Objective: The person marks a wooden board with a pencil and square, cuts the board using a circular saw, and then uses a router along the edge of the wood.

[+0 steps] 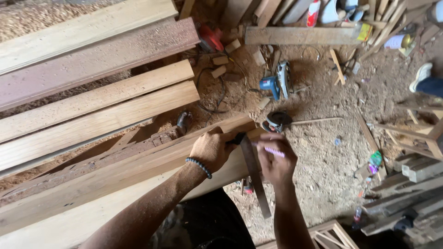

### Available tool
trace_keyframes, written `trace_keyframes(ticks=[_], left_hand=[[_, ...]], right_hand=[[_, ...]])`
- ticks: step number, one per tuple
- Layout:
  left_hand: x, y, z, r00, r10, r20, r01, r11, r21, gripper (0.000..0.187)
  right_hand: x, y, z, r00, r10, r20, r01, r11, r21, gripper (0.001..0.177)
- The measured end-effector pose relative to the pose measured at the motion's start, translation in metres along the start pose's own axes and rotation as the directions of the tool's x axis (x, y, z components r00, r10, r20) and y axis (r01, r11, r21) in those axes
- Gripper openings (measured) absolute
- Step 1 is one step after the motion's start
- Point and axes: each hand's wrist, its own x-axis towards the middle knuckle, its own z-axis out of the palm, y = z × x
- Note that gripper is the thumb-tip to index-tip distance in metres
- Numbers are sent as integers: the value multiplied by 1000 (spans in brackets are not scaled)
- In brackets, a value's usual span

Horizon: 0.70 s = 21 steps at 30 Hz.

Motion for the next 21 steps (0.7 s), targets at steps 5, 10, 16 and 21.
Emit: trace_keyframes(ticks=[5, 10, 16, 21], left_hand=[[-17, 17, -13, 995, 27, -98, -30, 999, -26, 35], [-46, 10, 1, 981, 90, -173, -125, 971, -204, 39], [-73, -4, 11, 859, 182, -479, -386, 845, -371, 26], [-89, -7, 33, 743, 25, -669, -382, 837, -393, 31]], right_hand=[[94, -50, 13, 989, -141, 41, 141, 990, -14, 12], [71, -53, 15, 993, -106, 50, 94, 976, 199, 33], [8, -3, -9, 939, -58, 339, 7, 988, 151, 38], [19, -9, -28, 785, -89, 614, 126, 992, -18, 29]])
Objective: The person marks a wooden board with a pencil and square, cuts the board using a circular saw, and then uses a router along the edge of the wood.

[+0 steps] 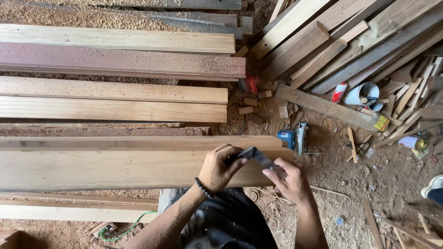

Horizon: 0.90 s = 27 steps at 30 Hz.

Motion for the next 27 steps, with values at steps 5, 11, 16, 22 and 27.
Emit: trace_keyframes(ticks=[5, 11, 16, 22, 27], left_hand=[[-42, -5, 8, 990, 40, -134, -21, 990, 142, 31], [-125, -26, 29, 901, 189, -390, -5, 905, 426, 44], [-156, -25, 51, 829, 242, -504, 9, 896, 445, 32], [-137, -19, 90, 831, 287, -476, -17, 869, 495, 21], [-95, 1, 122, 841, 382, -382, -115, 818, 564, 13]], right_hand=[[-28, 9, 0, 997, 62, 45, -67, 991, 117, 17], [-69, 10, 5, 947, 320, -37, -235, 763, 602, 18], [-69, 28, -16, 900, 355, -253, -150, 796, 586, 21], [-67, 51, -36, 838, 369, -402, -52, 787, 615, 15], [-65, 97, -54, 762, 533, -367, -162, 706, 689, 13]])
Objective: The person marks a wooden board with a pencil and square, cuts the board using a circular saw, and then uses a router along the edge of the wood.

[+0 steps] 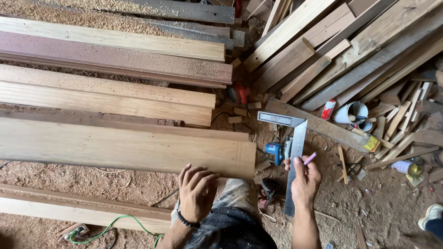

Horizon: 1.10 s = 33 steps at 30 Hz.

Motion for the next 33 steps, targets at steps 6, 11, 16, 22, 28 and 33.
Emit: trace_keyframes(ticks=[6, 11, 16, 22, 28, 33], left_hand=[[61, 0, 67, 967, -245, 67, 218, 935, 278, 61], [129, -3, 101, 900, -435, 29, 365, 788, 495, 54], [153, 2, 99, 853, -522, 14, 427, 713, 555, 52], [153, 0, 102, 876, -481, -43, 440, 758, 481, 40], [134, -12, 129, 843, -504, -185, 515, 663, 543, 44], [106, -15, 142, 801, -566, -196, 551, 566, 613, 28]], right_hand=[[116, 72, -14, 957, 76, 280, -59, 996, -66, 23], [248, 132, 94, 817, -59, 574, 232, 945, -232, 16], [338, 209, 236, 676, -121, 727, 615, 637, -466, 23], [394, 289, 346, 458, -238, 857, 854, 385, -350, 19], [427, 335, 353, 449, -225, 865, 852, 401, -337, 37], [426, 330, 368, 446, -329, 832, 868, 385, -313, 16]])
